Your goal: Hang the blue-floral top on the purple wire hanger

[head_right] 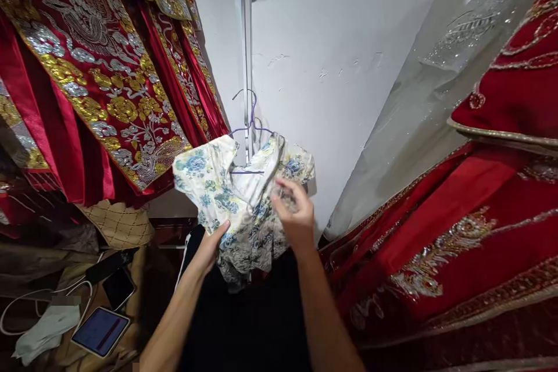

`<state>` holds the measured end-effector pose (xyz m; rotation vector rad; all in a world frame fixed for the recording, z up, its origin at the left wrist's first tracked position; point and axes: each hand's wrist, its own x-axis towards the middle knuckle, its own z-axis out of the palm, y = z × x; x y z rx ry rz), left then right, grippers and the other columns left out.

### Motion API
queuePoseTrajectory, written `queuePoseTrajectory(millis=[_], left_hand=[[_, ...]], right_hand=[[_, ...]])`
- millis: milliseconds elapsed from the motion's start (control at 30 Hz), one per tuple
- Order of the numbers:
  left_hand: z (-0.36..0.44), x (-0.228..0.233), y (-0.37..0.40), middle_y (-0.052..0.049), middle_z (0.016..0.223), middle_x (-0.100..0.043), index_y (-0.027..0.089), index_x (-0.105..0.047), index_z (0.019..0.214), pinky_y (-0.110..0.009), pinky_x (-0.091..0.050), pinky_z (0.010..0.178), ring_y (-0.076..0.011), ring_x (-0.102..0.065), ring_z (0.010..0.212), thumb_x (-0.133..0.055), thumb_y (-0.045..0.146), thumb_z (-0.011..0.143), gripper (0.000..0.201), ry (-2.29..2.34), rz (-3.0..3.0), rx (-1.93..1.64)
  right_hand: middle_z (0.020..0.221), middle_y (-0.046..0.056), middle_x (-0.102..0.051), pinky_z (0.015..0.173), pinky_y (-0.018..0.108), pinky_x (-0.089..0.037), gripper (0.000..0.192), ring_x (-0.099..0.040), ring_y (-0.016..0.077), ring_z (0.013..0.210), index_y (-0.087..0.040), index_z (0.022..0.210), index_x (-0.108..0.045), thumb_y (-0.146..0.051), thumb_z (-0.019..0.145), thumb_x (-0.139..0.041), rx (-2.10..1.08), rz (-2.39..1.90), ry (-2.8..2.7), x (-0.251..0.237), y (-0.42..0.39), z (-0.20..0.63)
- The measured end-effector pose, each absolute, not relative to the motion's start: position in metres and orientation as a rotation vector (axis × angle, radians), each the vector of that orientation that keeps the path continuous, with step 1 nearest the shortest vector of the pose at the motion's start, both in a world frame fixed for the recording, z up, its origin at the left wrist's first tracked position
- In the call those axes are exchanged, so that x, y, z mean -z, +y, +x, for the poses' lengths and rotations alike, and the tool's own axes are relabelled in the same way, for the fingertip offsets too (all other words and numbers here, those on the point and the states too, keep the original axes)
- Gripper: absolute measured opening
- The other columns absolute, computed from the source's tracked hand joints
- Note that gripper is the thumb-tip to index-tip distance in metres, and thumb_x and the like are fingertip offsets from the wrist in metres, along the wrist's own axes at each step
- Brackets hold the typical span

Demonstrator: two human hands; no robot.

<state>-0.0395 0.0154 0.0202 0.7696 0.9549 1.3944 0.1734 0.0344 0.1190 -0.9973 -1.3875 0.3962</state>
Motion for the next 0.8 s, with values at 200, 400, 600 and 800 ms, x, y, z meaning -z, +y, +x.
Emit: queuePoseTrajectory(millis=[200, 400, 600, 800], left_hand=[[-0.024, -0.031, -0.008, -0.010, 0.149, -0.053, 0.025, -0.046, 0.148, -0.041, -0.039, 0.119, -0.0287, -0.048, 0.140, -0.079, 0.035, 0.082, 0.074, 0.876, 0.691, -1.407], [-0.034, -0.041, -0.017, -0.010, 0.147, -0.056, 0.025, -0.052, 0.144, -0.042, -0.043, 0.116, -0.0295, -0.054, 0.135, -0.080, 0.033, 0.081, 0.069, 0.867, 0.665, -1.398], [-0.028, -0.038, -0.022, -0.011, 0.141, -0.062, 0.023, -0.053, 0.144, -0.041, -0.045, 0.115, -0.0304, -0.057, 0.132, -0.080, 0.035, 0.080, 0.070, 0.894, 0.662, -1.366], [-0.035, -0.040, -0.025, -0.010, 0.141, -0.061, 0.024, -0.052, 0.143, -0.043, -0.046, 0.114, -0.0297, -0.057, 0.132, -0.078, 0.037, 0.082, 0.067, 0.916, 0.698, -1.372]], right_hand=[[0.086, 0.009, -0.074, 0.071, 0.034, -0.054, 0.029, -0.070, 0.0247, 0.080, -0.018, 0.090, -0.069, -0.045, 0.081, -0.071, -0.975, -1.121, -1.225, -0.033, 0.019, 0.130], [0.081, 0.006, -0.073, 0.069, 0.031, -0.054, 0.029, -0.068, 0.0212, 0.074, -0.019, 0.096, -0.068, -0.043, 0.080, -0.073, -0.939, -1.079, -1.238, -0.045, 0.019, 0.134], [0.080, 0.006, -0.073, 0.067, 0.035, -0.056, 0.022, -0.068, 0.0227, 0.073, -0.021, 0.087, -0.070, -0.042, 0.082, -0.071, -0.854, -1.066, -1.176, -0.043, 0.009, 0.131], [0.081, 0.005, -0.074, 0.071, 0.035, -0.057, 0.020, -0.070, 0.0221, 0.077, -0.021, 0.091, -0.072, -0.037, 0.078, -0.075, -0.756, -1.031, -1.173, -0.050, 0.007, 0.127]])
